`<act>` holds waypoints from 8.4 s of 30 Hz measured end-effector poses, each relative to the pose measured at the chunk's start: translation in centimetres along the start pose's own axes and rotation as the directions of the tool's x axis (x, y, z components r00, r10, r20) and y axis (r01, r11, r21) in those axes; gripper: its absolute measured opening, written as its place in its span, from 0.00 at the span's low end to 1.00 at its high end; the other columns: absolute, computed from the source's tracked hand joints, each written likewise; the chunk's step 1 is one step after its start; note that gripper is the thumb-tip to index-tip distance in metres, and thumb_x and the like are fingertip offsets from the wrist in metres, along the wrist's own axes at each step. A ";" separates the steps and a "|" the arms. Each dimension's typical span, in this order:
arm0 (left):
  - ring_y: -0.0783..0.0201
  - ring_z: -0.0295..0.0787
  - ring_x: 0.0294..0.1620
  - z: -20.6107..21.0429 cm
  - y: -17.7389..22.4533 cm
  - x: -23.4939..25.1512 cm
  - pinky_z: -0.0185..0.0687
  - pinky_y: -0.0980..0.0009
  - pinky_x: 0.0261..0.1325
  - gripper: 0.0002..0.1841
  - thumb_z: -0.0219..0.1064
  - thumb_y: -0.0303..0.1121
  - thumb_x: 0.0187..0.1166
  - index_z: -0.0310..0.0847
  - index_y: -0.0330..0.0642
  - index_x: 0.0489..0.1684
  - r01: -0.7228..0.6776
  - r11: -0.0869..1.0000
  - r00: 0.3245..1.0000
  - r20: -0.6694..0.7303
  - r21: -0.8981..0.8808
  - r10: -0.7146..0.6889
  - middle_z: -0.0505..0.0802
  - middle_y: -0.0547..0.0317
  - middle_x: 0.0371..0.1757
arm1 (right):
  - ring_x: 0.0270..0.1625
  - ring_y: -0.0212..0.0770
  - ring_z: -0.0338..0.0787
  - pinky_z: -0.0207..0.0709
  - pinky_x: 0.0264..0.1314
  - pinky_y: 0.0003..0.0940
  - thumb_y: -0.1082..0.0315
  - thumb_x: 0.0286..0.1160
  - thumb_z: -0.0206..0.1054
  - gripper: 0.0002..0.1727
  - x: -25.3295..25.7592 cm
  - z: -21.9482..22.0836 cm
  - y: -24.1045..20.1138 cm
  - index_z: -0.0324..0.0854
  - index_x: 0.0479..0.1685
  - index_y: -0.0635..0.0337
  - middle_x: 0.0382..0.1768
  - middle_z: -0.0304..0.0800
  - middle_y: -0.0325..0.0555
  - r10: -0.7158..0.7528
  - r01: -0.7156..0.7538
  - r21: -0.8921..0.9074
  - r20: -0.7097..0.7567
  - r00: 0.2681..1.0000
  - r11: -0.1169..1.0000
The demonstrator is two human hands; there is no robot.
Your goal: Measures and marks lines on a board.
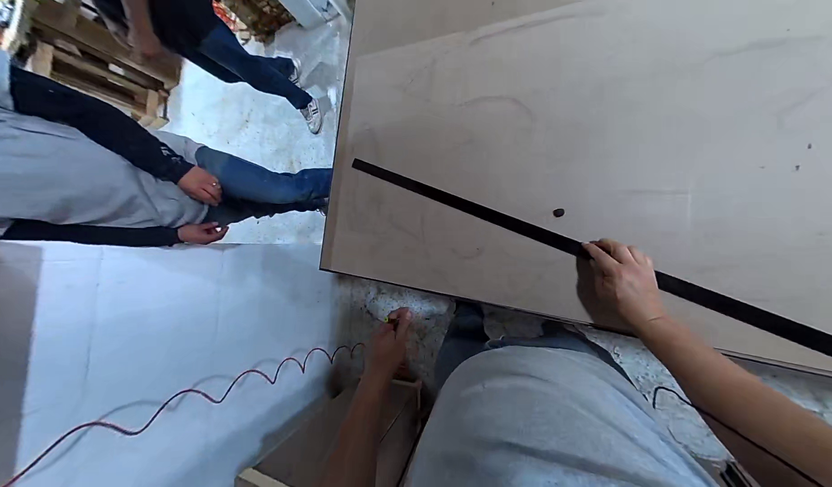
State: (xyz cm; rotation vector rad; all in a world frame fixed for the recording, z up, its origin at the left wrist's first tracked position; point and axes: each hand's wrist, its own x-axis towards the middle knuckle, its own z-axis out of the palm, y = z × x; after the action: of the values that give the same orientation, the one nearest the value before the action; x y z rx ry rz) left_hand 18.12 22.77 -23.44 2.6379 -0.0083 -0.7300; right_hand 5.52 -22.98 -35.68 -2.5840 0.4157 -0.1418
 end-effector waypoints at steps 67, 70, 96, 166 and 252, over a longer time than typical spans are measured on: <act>0.50 0.57 0.94 -7.7 -5.9 35.7 0.45 0.50 0.96 0.49 0.68 0.65 0.76 0.57 0.42 0.92 -0.466 0.865 0.805 -0.315 0.187 0.502 0.69 0.47 0.90 | 0.64 0.53 0.86 0.72 0.75 0.54 0.42 0.80 0.65 0.23 8.3 15.3 -22.5 0.89 0.57 0.49 0.58 0.91 0.48 0.100 -0.124 -0.096 -0.218 0.971 0.988; 0.50 0.59 0.93 -8.0 -5.6 35.9 0.46 0.51 0.96 0.49 0.67 0.66 0.76 0.57 0.42 0.92 -0.454 0.868 0.811 -0.311 0.201 0.496 0.69 0.48 0.90 | 0.63 0.54 0.86 0.73 0.73 0.56 0.43 0.80 0.66 0.22 6.9 14.4 -21.0 0.89 0.56 0.50 0.58 0.90 0.50 0.129 -0.151 -0.075 -0.238 0.963 0.986; 0.50 0.51 0.96 -8.0 -5.3 36.6 0.38 0.48 0.97 0.49 0.64 0.66 0.79 0.53 0.41 0.94 -0.468 0.855 0.809 -0.281 0.226 0.517 0.65 0.49 0.93 | 0.65 0.58 0.85 0.71 0.75 0.57 0.42 0.78 0.69 0.24 5.6 14.5 -20.6 0.89 0.54 0.52 0.56 0.90 0.54 0.159 -0.170 -0.020 -0.270 0.950 0.985; 0.54 0.52 0.96 -8.8 -1.1 40.0 0.37 0.49 0.98 0.49 0.66 0.68 0.76 0.55 0.49 0.94 -0.375 0.899 0.846 -0.313 0.227 0.432 0.65 0.53 0.93 | 0.64 0.68 0.83 0.69 0.69 0.65 0.42 0.81 0.64 0.27 10.9 13.0 -18.7 0.86 0.59 0.56 0.61 0.86 0.63 0.158 -0.159 0.011 -0.231 0.960 0.987; 0.66 0.93 0.54 -7.1 1.2 32.4 0.90 0.63 0.64 0.21 0.56 0.41 0.93 0.81 0.40 0.74 -0.621 0.737 0.784 -0.231 -0.266 0.576 0.96 0.57 0.54 | 0.93 0.46 0.62 0.45 0.96 0.57 0.23 0.74 0.55 0.45 22.1 16.2 -21.4 0.74 0.84 0.43 0.89 0.68 0.41 0.068 -0.078 -0.114 -0.082 0.994 0.990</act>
State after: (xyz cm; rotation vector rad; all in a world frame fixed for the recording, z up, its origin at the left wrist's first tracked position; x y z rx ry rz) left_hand 49.77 20.71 -33.38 2.1497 -0.6241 -0.2886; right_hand 35.03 -4.81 -38.40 -2.6802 0.5624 -0.1986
